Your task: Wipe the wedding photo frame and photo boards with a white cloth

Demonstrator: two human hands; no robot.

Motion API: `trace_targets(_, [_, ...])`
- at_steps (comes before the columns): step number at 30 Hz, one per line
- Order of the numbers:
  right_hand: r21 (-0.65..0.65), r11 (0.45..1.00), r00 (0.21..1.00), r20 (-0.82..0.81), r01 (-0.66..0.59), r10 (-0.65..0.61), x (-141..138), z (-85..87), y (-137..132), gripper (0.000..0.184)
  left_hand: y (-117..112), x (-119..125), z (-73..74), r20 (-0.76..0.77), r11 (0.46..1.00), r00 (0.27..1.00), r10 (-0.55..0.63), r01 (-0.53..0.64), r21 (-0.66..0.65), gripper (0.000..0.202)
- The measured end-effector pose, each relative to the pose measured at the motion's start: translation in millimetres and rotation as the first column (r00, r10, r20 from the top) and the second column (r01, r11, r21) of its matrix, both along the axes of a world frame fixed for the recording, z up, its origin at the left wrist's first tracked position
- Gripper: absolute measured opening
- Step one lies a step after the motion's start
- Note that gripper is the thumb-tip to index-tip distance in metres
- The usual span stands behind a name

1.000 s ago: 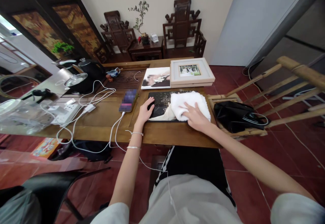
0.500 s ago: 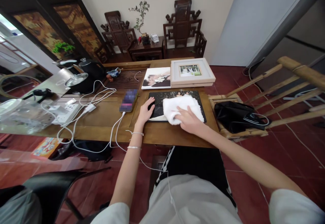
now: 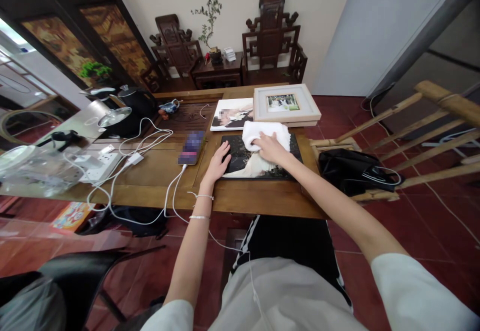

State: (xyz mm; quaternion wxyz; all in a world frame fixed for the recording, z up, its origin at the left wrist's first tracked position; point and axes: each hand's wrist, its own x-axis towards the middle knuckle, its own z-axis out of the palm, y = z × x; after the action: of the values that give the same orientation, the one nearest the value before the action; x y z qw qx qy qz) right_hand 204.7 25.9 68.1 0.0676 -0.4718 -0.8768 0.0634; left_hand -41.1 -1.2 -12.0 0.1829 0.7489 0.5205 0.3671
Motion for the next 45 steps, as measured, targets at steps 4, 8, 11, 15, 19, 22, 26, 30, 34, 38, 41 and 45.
trace_targets(4, [0.026, 0.994, 0.994, 0.048, -0.102, 0.1, 2, -12.7, -43, 0.066, 2, -1, -3.3, -0.011, 1.0, 1.0, -0.004, 0.004, -0.004, 0.047])
trace_targets(8, [-0.02, 0.977, 0.974, 0.066, -0.214, 0.215, 10, -18.2, -98, 0.064, 1, 0, -3.5, -0.003, 1.0, 1.0, 0.004, -0.004, 0.014, 0.047])
trace_targets(11, [-0.065, 0.958, 0.956, 0.072, -0.281, 0.285, 16, -14.5, -131, 0.061, 1, 1, -2.3, -0.002, 1.0, 1.0, 0.011, -0.011, 0.02, 0.045])
trace_targets(15, [-0.128, 0.934, 0.939, 0.035, -0.335, 0.342, 17, -3.9, -145, 0.066, 1, 1, -1.4, 0.003, 0.999, 1.0, 0.013, -0.014, 0.031, 0.044])
trace_targets(19, [-0.166, 0.944, 0.958, -0.027, -0.285, 0.285, 11, 2.4, -125, 0.067, 1, 1, -1.1, 0.006, 1.0, 1.0, 0.011, -0.012, 0.028, 0.045])
trace_targets(22, [-0.153, 0.961, 0.973, -0.048, -0.232, 0.227, 0, 4.2, -91, 0.066, 1, 0, -1.3, 0.005, 1.0, 1.0, 0.002, -0.002, 0.019, 0.045])
trace_targets(26, [-0.079, 0.984, 0.987, -0.037, -0.162, 0.159, -14, 8.3, -37, 0.06, 2, -1, -2.9, 0.007, 1.0, 1.0, 0.005, -0.005, 0.021, 0.045])
trace_targets(30, [-0.058, 0.988, 0.988, -0.063, -0.143, 0.139, -24, 9.2, 8, 0.059, 5, -1, -5.6, 0.016, 1.0, 1.0, 0.011, -0.011, 0.013, 0.043])
trace_targets(34, [-0.021, 0.997, 0.997, -0.035, -0.076, 0.076, -31, -0.7, 23, 0.062, 7, -2, -7.5, 0.023, 1.0, 1.0, 0.014, -0.014, 0.008, 0.043])
trace_targets(38, [0.058, 0.994, 0.994, 0.048, -0.097, 0.095, -37, -14.3, 2, 0.067, 6, -2, -6.4, 0.01, 1.0, 1.0, 0.001, -0.001, 0.009, 0.044])
trace_targets(41, [0.065, 0.987, 0.986, 0.088, -0.145, 0.139, -35, -21.1, -32, 0.063, 5, -1, -5.1, 0.012, 1.0, 1.0, 0.004, -0.004, 0.007, 0.044])
trace_targets(45, [0.036, 0.976, 0.973, 0.098, -0.212, 0.208, -25, -24.0, -90, 0.056, 5, -1, -4.8, 0.02, 1.0, 1.0, -0.005, 0.005, 0.019, 0.044])
